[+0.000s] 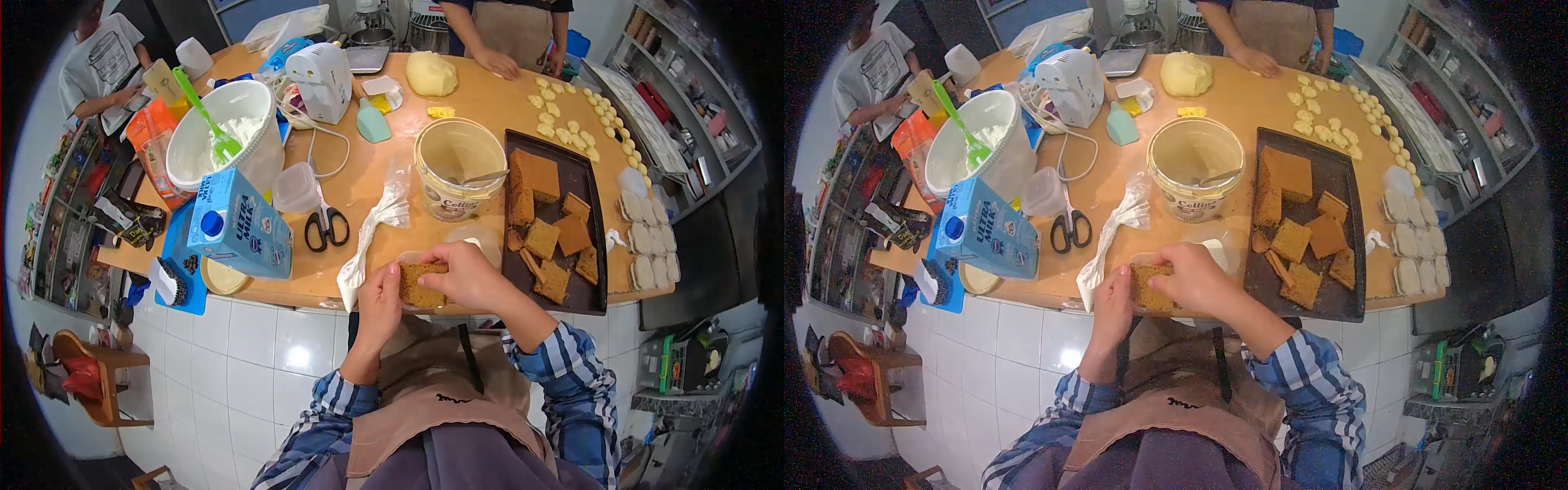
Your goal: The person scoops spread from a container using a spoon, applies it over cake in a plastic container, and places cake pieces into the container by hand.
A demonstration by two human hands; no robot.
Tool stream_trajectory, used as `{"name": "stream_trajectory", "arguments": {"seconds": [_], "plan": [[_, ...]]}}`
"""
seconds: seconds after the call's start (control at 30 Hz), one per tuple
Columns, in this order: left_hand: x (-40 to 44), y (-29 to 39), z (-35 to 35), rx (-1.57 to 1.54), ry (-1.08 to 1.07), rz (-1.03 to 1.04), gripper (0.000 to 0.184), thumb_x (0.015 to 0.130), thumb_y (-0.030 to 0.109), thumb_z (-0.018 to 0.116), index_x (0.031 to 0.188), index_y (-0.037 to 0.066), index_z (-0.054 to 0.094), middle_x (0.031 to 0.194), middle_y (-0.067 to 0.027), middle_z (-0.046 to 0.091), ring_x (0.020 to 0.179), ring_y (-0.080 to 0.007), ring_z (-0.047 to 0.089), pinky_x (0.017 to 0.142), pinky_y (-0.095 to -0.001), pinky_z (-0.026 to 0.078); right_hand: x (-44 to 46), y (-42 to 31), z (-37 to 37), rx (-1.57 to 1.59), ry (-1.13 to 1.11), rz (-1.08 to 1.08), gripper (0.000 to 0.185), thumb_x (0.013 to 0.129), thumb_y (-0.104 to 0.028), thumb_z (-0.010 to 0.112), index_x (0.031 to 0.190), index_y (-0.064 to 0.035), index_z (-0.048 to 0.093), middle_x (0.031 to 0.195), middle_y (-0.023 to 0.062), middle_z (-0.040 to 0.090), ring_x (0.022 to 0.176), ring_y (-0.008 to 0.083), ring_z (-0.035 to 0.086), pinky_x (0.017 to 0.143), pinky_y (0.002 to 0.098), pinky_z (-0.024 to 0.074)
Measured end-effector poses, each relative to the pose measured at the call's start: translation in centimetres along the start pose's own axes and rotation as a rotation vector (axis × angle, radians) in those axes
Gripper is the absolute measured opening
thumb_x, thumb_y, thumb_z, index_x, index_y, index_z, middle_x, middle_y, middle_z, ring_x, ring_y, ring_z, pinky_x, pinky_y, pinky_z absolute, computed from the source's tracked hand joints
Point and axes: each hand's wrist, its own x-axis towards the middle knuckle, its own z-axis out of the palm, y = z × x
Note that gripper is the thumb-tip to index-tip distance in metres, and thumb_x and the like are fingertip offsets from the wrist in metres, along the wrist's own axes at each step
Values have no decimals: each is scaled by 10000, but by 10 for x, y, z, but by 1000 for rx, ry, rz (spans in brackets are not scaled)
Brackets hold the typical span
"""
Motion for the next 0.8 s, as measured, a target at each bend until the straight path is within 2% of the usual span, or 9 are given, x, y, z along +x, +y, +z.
{"name": "stream_trajectory", "arguments": {"seconds": [0.03,0.13,0.3,0.4,0.53,0.6,0.63,0.7,0.8], "plan": [[0,1,0,4,1,5,329,945,229,413,1004,-44,586,815,-75,594,752,-97,503,668,-241,414,-1,-1,1,-26,34,-46,256,738,-103,677,931,49,605,779,97,623,671,112,565,596,255,460],[-1,5,0,22,4,18,330,947,232,406,972,-45,583,796,-72,589,730,-94,494,647,-244,410,-3,-10,-5,122,-51,114,263,735,-124,679,919,52,613,762,97,621,650,112,552,588,265,453],[-1,11,2,131,26,23,332,947,237,401,953,-38,586,729,-77,579,672,-99,481,589,-269,405,2,10,4,82,-2,-11,297,725,-157,691,929,45,615,760,102,621,666,112,545,601,265,449],[-2,28,6,268,91,64,325,937,244,412,918,-18,602,660,-121,580,598,-166,528,552,-308,409,3,8,4,27,11,-2,304,724,-166,690,927,47,614,769,117,623,682,135,557,623,277,453],[-2,35,3,535,118,58,319,919,260,429,872,6,617,631,-180,572,580,-309,564,540,-371,421,6,13,6,-25,25,-46,312,724,-172,684,927,54,611,801,154,629,720,187,581,667,302,459],[-3,39,4,632,128,92,316,911,266,437,855,16,621,617,-195,560,586,-363,558,541,-402,426,7,12,6,-3,22,-28,322,713,-193,688,908,51,613,826,213,617,782,287,598,702,348,464],[-3,41,4,675,125,98,305,907,256,444,856,13,621,621,-191,562,590,-359,559,548,-404,429,6,11,6,8,21,-19,327,707,-204,690,898,50,614,839,242,610,813,336,607,720,371,466],[-3,42,3,759,119,113,283,900,235,459,857,7,622,629,-181,567,599,-351,561,562,-407,435,7,8,6,45,0,29,322,704,-201,690,895,48,617,842,245,610,813,341,606,718,372,466],[-4,42,4,736,129,221,210,875,176,497,914,8,618,770,-190,591,705,-345,569,636,-398,448,8,10,8,36,7,27,318,703,-196,689,899,45,620,845,246,609,813,346,606,716,376,467]]}}
